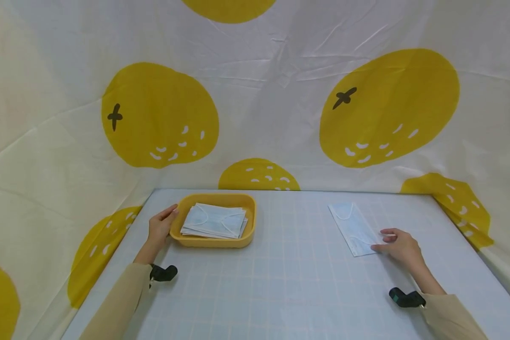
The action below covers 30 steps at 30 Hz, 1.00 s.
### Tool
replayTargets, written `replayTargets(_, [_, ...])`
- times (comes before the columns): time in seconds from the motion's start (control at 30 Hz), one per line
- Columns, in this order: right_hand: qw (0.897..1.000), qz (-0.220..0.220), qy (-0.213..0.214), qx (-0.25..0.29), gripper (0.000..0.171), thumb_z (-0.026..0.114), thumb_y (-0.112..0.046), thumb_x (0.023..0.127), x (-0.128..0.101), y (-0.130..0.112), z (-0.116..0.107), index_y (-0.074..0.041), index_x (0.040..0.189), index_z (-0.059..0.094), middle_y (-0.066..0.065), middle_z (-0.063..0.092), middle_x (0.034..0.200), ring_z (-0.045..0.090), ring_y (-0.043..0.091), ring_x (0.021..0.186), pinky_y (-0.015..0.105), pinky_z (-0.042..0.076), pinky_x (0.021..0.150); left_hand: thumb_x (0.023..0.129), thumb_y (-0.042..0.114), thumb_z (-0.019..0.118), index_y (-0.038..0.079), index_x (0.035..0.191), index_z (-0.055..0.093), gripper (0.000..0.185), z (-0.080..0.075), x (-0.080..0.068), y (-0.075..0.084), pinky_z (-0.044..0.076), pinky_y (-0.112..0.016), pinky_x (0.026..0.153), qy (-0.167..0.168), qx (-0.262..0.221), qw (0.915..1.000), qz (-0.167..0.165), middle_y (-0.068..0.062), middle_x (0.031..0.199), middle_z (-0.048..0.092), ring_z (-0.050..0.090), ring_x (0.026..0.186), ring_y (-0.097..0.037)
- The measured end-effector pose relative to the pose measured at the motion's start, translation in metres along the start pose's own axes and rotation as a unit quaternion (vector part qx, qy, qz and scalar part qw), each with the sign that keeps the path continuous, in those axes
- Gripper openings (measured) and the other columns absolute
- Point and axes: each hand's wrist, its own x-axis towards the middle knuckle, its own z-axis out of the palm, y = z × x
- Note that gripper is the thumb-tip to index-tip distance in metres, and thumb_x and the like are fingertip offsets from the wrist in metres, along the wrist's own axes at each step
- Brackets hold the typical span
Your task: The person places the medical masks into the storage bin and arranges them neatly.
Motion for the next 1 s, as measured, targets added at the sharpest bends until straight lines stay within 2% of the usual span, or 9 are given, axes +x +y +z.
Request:
replayTargets(0.27, [0.999, -0.002, -0.043, -0.013, 0.07, 0.078, -0.036, 0.079, -0.0028, -0.0005, -0.0064, 0.01, 0.125, 0.052, 0.035, 0.057, 0.115, 0.052, 0.045, 0.099, 0.056, 0.045, 0.084, 0.097, 0.032, 0.055, 0.013, 0.141, 0.049, 0.049, -0.0001, 0.0002, 0.0005, 0.047, -0.004, 0.074, -0.003, 0.009, 0.9999, 0.014, -0.009, 0.146, 0.047, 0.051, 0.105, 0.003])
replayTargets(0.5, [0.998, -0.002, -0.053, -0.022, 0.07, 0.077, -0.04, 0.078, -0.001, -0.0005, -0.0064, 0.009, 0.123, 0.055, 0.037, 0.054, 0.117, 0.05, 0.045, 0.098, 0.054, 0.045, 0.081, 0.098, 0.032, 0.055, 0.012, 0.141, 0.049, 0.049, -0.0017, -0.0013, 0.0017, 0.046, -0.004, 0.078, -0.003, 0.014, 0.9997, 0.02, -0.009, 0.147, 0.046, 0.05, 0.114, -0.002])
replayTargets(0.7, [0.998, -0.001, -0.068, -0.013, 0.062, 0.073, -0.036, 0.082, -0.0014, -0.0014, -0.0061, 0.01, 0.12, 0.057, 0.037, 0.051, 0.121, 0.05, 0.044, 0.1, 0.055, 0.045, 0.084, 0.097, 0.033, 0.055, 0.013, 0.142, 0.048, 0.049, -0.0024, -0.0016, -0.0025, 0.046, -0.003, 0.074, -0.004, 0.012, 0.9998, 0.017, -0.01, 0.147, 0.046, 0.051, 0.112, 0.0])
replayTargets(0.77, [0.997, -0.001, -0.071, -0.008, 0.059, 0.072, -0.036, 0.083, -0.0017, -0.0009, -0.0061, 0.011, 0.117, 0.059, 0.036, 0.055, 0.117, 0.052, 0.04, 0.096, 0.051, 0.047, 0.081, 0.098, 0.031, 0.055, 0.012, 0.141, 0.049, 0.048, -0.0017, -0.0014, -0.0036, 0.046, -0.003, 0.074, -0.001, 0.01, 0.9998, 0.018, -0.009, 0.147, 0.046, 0.051, 0.111, 0.0])
replayTargets(0.87, [0.997, -0.001, -0.071, -0.004, 0.055, 0.071, -0.036, 0.084, -0.0018, 0.0004, -0.0054, 0.011, 0.111, 0.061, 0.029, 0.061, 0.102, 0.053, 0.032, 0.087, 0.038, 0.049, 0.072, 0.097, 0.031, 0.056, 0.012, 0.14, 0.05, 0.048, -0.0006, -0.0002, -0.0042, 0.046, -0.003, 0.075, 0.004, 0.008, 0.9997, 0.025, -0.01, 0.146, 0.048, 0.051, 0.112, -0.001])
replayTargets(1.0, [0.998, -0.008, -0.065, -0.008, 0.05, 0.068, -0.036, 0.086, -0.0028, 0.0001, -0.0049, 0.01, 0.106, 0.061, 0.017, 0.061, 0.087, 0.051, 0.025, 0.08, 0.027, 0.044, 0.064, 0.097, 0.033, 0.057, 0.011, 0.139, 0.052, 0.048, -0.0004, 0.001, -0.0034, 0.045, -0.003, 0.075, 0.008, 0.014, 0.9993, 0.034, -0.011, 0.145, 0.049, 0.052, 0.108, 0.001])
